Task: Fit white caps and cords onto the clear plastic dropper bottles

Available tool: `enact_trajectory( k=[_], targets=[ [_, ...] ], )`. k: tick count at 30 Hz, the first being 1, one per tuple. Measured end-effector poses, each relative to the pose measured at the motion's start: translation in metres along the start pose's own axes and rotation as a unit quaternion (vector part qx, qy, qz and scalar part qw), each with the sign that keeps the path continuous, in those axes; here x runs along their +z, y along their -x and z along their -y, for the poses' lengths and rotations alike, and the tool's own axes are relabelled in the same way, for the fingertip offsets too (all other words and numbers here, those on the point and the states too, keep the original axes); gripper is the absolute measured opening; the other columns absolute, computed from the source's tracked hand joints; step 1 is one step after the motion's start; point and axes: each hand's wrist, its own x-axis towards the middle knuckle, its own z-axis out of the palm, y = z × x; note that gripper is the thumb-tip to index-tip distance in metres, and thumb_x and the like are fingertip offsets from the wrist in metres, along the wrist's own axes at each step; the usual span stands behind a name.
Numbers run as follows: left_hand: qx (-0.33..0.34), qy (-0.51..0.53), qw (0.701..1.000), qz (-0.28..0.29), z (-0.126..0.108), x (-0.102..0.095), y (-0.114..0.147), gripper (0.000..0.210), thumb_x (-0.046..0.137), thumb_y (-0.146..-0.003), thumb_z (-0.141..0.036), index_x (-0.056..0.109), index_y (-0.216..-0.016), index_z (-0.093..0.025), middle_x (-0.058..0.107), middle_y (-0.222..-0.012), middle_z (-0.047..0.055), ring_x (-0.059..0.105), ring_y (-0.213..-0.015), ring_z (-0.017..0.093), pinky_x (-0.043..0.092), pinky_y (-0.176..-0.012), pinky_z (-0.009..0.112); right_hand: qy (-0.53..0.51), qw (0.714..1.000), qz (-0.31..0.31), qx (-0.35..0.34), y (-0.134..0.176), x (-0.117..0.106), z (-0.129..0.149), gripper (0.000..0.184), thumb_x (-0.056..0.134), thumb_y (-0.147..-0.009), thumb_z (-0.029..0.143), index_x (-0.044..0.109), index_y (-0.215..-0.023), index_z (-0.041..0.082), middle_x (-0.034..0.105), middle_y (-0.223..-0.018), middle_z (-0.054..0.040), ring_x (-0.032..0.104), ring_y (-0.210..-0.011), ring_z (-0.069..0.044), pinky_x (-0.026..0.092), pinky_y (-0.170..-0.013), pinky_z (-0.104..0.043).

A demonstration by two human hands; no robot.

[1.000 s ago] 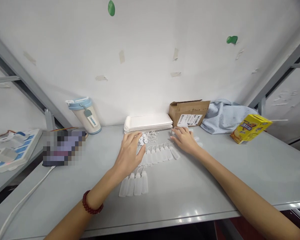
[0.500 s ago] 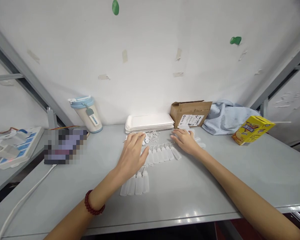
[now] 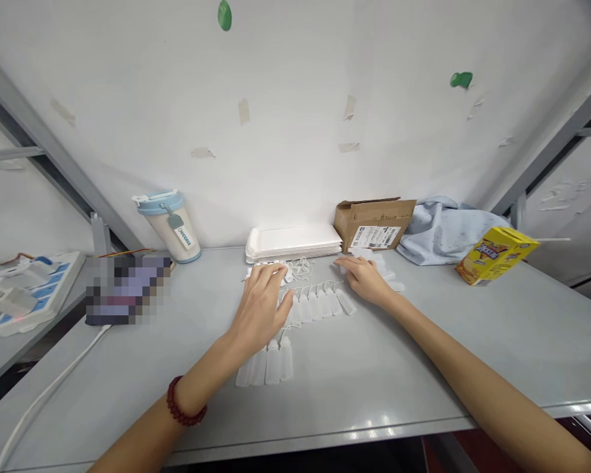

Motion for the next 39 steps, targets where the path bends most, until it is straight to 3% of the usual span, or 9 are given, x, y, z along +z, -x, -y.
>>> enact_trajectory(
  k=[13,20,24,32,39],
  targets=[
    [0.006,0.007,1.000,0.000,0.000,0.000,0.001,0.030,0.047,-0.086,-0.019,0.051,-0.116,-0.018,0.055,-0.115,0.011,0.046,-0.110,0.028,0.047,-0.082,0.047,-0.042,0.997,-0.038,-0.059,-0.001,0.005,-0.005,0.043,0.042,-0.072,-0.002,0.059,-0.106,0.017,0.062,-0.112,-0.0076,0.057,-0.102,-0.021,0.036,-0.081,-0.033],
    [0.010,0.006,1.000,0.003,-0.001,0.000,0.001,0.029,0.047,-0.086,-0.018,0.051,-0.115,-0.016,0.055,-0.114,0.012,0.045,-0.109,0.028,0.046,-0.083,0.048,0.001,0.999,-0.016,-0.037,0.000,0.003,-0.002,0.042,0.039,-0.075,-0.002,0.060,-0.105,0.018,0.062,-0.111,-0.0095,0.053,-0.102,-0.024,0.037,-0.077,-0.034],
    [0.007,0.009,1.000,0.002,-0.001,0.000,0.001,0.029,0.047,-0.086,-0.018,0.051,-0.115,-0.018,0.055,-0.114,0.011,0.046,-0.109,0.028,0.047,-0.082,0.047,0.007,0.999,-0.033,-0.039,-0.001,0.001,-0.001,0.035,0.043,-0.077,0.003,0.062,-0.103,0.017,0.063,-0.104,-0.0100,0.050,-0.094,-0.026,0.039,-0.076,-0.037],
    [0.011,0.013,1.000,0.009,-0.002,0.001,0.001,0.030,0.048,-0.085,-0.018,0.052,-0.115,-0.015,0.055,-0.114,0.011,0.045,-0.110,0.027,0.045,-0.087,0.045,-0.161,0.980,-0.092,-0.075,0.007,-0.010,0.027,0.021,0.049,-0.083,0.018,0.059,-0.101,0.018,0.062,-0.096,-0.0095,0.055,-0.093,-0.024,0.045,-0.082,-0.039],
    [0.036,0.026,0.999,0.016,-0.005,0.000,0.001,0.031,0.048,-0.085,-0.018,0.051,-0.116,-0.017,0.055,-0.113,0.011,0.046,-0.108,0.026,0.044,-0.088,0.045,-0.288,0.953,-0.044,-0.082,0.023,-0.026,0.064,0.020,0.051,-0.086,0.029,0.056,-0.104,0.021,0.062,-0.095,-0.0069,0.062,-0.079,-0.018,0.050,-0.059,-0.028]
  ],
)
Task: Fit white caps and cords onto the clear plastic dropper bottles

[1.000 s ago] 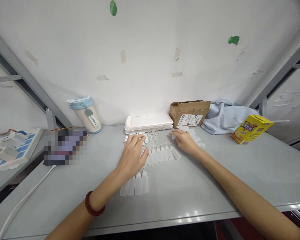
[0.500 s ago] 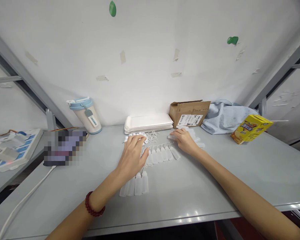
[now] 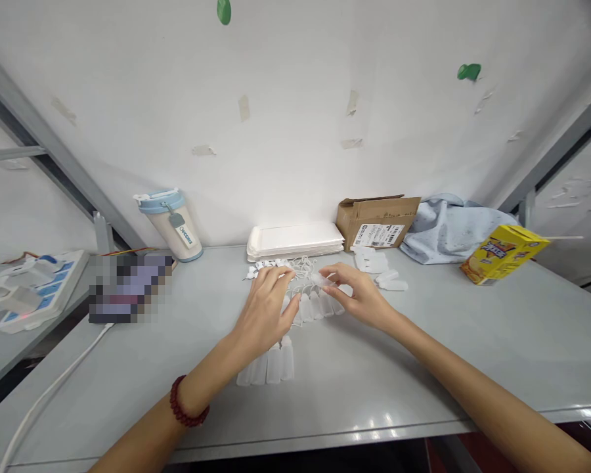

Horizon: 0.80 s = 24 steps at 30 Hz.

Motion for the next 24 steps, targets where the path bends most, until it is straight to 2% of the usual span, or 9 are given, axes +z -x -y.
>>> enact_trajectory(
  k=[8,14,20,24],
  targets=[
    [0.038,0.024,0.999,-0.010,-0.0041,0.0005,0.0008,0.028,0.047,-0.086,-0.018,0.052,-0.114,-0.019,0.056,-0.109,0.010,0.048,-0.105,0.025,0.045,-0.087,0.045,-0.060,0.998,0.009,0.001,0.0018,0.0020,0.0046,0.019,0.050,-0.087,0.030,0.055,-0.103,0.022,0.061,-0.095,-0.0060,0.062,-0.080,-0.017,0.053,-0.070,-0.032],
    [0.072,0.028,0.997,-0.013,-0.0039,0.0017,0.0016,0.026,0.049,-0.085,-0.015,0.054,-0.111,-0.016,0.058,-0.107,0.010,0.047,-0.103,0.024,0.044,-0.088,0.043,-0.069,0.997,0.018,-0.003,0.0038,0.0035,0.0068,0.026,0.049,-0.088,0.027,0.054,-0.113,0.023,0.060,-0.099,-0.0072,0.061,-0.084,-0.017,0.054,-0.073,-0.034],
    [0.075,0.022,0.997,0.009,-0.0048,0.0010,0.0020,0.027,0.047,-0.086,-0.016,0.057,-0.111,-0.018,0.059,-0.105,0.010,0.049,-0.100,0.024,0.045,-0.085,0.045,-0.083,0.996,0.028,-0.012,0.0044,0.0031,0.0106,0.029,0.046,-0.089,0.028,0.057,-0.116,0.027,0.059,-0.100,-0.0067,0.060,-0.085,-0.017,0.055,-0.072,-0.033],
    [0.076,0.021,0.997,0.000,-0.0049,0.0012,0.0020,0.026,0.048,-0.085,-0.016,0.057,-0.109,-0.018,0.060,-0.104,0.010,0.049,-0.101,0.025,0.045,-0.086,0.046,-0.095,0.995,0.031,0.002,0.0049,0.0035,0.0107,0.028,0.047,-0.089,0.030,0.057,-0.116,0.026,0.060,-0.101,-0.0068,0.062,-0.085,-0.017,0.054,-0.072,-0.033]
  ],
)
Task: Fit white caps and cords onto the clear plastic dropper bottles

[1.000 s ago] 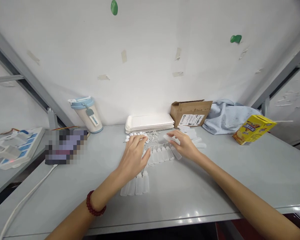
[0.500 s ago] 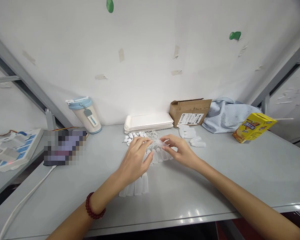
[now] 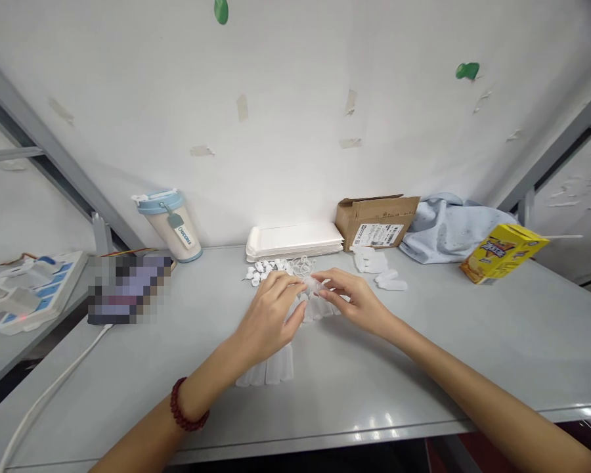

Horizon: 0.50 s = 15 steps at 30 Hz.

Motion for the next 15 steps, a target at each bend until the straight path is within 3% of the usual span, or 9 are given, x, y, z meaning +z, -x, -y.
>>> enact_trajectory(
  k=[7,15],
  targets=[
    [-0.011,-0.012,0.999,-0.034,0.001,0.001,0.001,0.022,0.050,-0.085,-0.015,0.058,-0.106,-0.017,0.061,-0.103,0.008,0.047,-0.106,0.024,0.044,-0.090,0.044,-0.026,0.999,0.008,0.030,0.000,0.001,0.003,0.026,0.049,-0.088,0.028,0.058,-0.112,0.025,0.060,-0.101,-0.0066,0.063,-0.085,-0.017,0.053,-0.071,-0.032],
    [-0.010,-0.025,1.000,0.002,-0.001,-0.001,0.000,0.022,0.049,-0.084,-0.014,0.058,-0.104,-0.016,0.059,-0.108,0.010,0.044,-0.109,0.025,0.044,-0.091,0.043,-0.072,0.995,0.013,0.062,0.000,0.001,0.014,0.026,0.049,-0.088,0.028,0.058,-0.111,0.022,0.063,-0.091,-0.0048,0.062,-0.074,-0.015,0.053,-0.064,-0.029]
  ],
)
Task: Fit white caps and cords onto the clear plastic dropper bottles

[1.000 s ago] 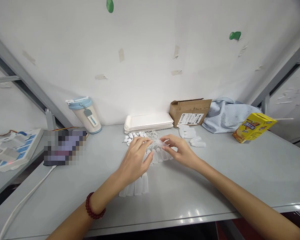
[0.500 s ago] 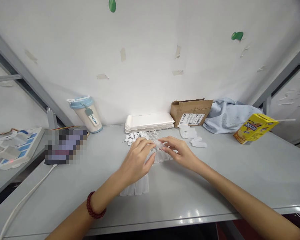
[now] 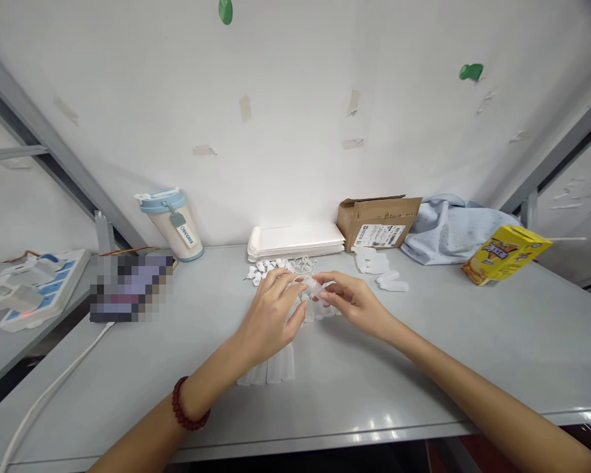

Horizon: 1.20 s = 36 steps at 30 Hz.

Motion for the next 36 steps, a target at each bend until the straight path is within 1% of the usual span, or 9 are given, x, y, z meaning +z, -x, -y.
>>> enact_trajectory(
  k=[5,9,13,16,18,22,26,29,36],
  targets=[
    [-0.005,0.002,1.000,0.011,-0.002,-0.001,0.000,0.019,0.049,-0.084,-0.013,0.061,-0.098,-0.017,0.058,-0.111,0.009,0.043,-0.111,0.026,0.043,-0.091,0.044,-0.065,0.998,0.020,0.015,0.001,0.002,0.002,0.027,0.050,-0.087,0.029,0.057,-0.112,0.022,0.063,-0.095,-0.0040,0.062,-0.070,-0.013,0.053,-0.066,-0.030],
    [-0.017,-0.005,1.000,-0.019,-0.001,0.002,0.000,0.017,0.050,-0.084,-0.014,0.062,-0.095,-0.018,0.059,-0.110,0.009,0.045,-0.110,0.026,0.043,-0.089,0.045,-0.124,0.991,0.035,0.040,0.001,0.001,0.001,0.029,0.053,-0.086,0.033,0.056,-0.113,0.022,0.062,-0.102,-0.0057,0.064,-0.080,-0.017,0.052,-0.070,-0.032],
    [-0.044,0.017,0.997,-0.059,0.002,0.004,0.000,0.018,0.050,-0.085,-0.016,0.060,-0.100,-0.016,0.060,-0.106,0.010,0.051,-0.105,0.024,0.046,-0.087,0.043,-0.180,0.981,0.036,0.064,-0.001,-0.002,0.003,0.029,0.056,-0.084,0.034,0.058,-0.109,0.019,0.061,-0.102,-0.0064,0.065,-0.083,-0.018,0.053,-0.071,-0.032],
    [-0.093,0.062,0.993,-0.042,0.003,0.004,0.000,0.019,0.049,-0.085,-0.018,0.058,-0.102,-0.016,0.063,-0.098,0.008,0.058,-0.093,0.021,0.050,-0.078,0.037,-0.209,0.974,0.034,0.085,-0.002,-0.004,0.006,0.029,0.058,-0.083,0.035,0.058,-0.107,0.019,0.063,-0.096,-0.0059,0.066,-0.082,-0.019,0.053,-0.071,-0.033],
    [-0.104,0.081,0.991,-0.031,0.002,0.003,0.000,0.019,0.049,-0.085,-0.019,0.057,-0.103,-0.017,0.064,-0.095,0.007,0.059,-0.090,0.020,0.051,-0.075,0.036,-0.229,0.968,0.038,0.097,-0.002,-0.005,0.007,0.029,0.059,-0.082,0.034,0.059,-0.107,0.018,0.064,-0.093,-0.0057,0.065,-0.081,-0.018,0.052,-0.072,-0.033],
    [-0.034,0.090,0.994,-0.057,-0.003,0.001,-0.001,0.025,0.054,-0.084,-0.020,0.054,-0.109,-0.018,0.061,-0.102,0.008,0.056,-0.097,0.022,0.049,-0.082,0.038,-0.274,0.953,0.044,0.122,-0.001,-0.003,0.005,0.029,0.062,-0.081,0.032,0.060,-0.106,0.019,0.064,-0.093,-0.0048,0.064,-0.078,-0.016,0.052,-0.074,-0.032],
    [0.024,0.070,0.996,-0.039,-0.005,0.000,-0.002,0.038,0.060,-0.082,-0.027,0.049,-0.116,-0.017,0.057,-0.108,0.010,0.052,-0.102,0.024,0.046,-0.086,0.040,-0.320,0.937,0.059,0.129,-0.001,-0.002,0.001,0.029,0.062,-0.082,0.031,0.059,-0.108,0.020,0.065,-0.095,-0.0054,0.066,-0.085,-0.019,0.052,-0.077,-0.034],
    [0.042,0.050,0.997,-0.034,-0.004,0.000,-0.002,0.041,0.061,-0.082,-0.029,0.047,-0.118,-0.016,0.056,-0.108,0.011,0.052,-0.102,0.024,0.046,-0.087,0.041,-0.342,0.928,0.075,0.130,-0.001,-0.002,-0.002,0.029,0.060,-0.083,0.030,0.058,-0.110,0.020,0.065,-0.096,-0.0063,0.066,-0.089,-0.021,0.051,-0.079,-0.035],
    [0.049,0.049,0.997,-0.042,-0.005,0.003,0.000,0.037,0.059,-0.082,-0.022,0.048,-0.117,-0.017,0.057,-0.107,0.011,0.052,-0.102,0.024,0.047,-0.086,0.041,-0.348,0.923,0.099,0.129,-0.001,0.000,-0.007,0.033,0.061,-0.083,0.029,0.055,-0.115,0.020,0.065,-0.103,-0.0078,0.066,-0.091,-0.020,0.047,-0.089,-0.039]
  ],
)
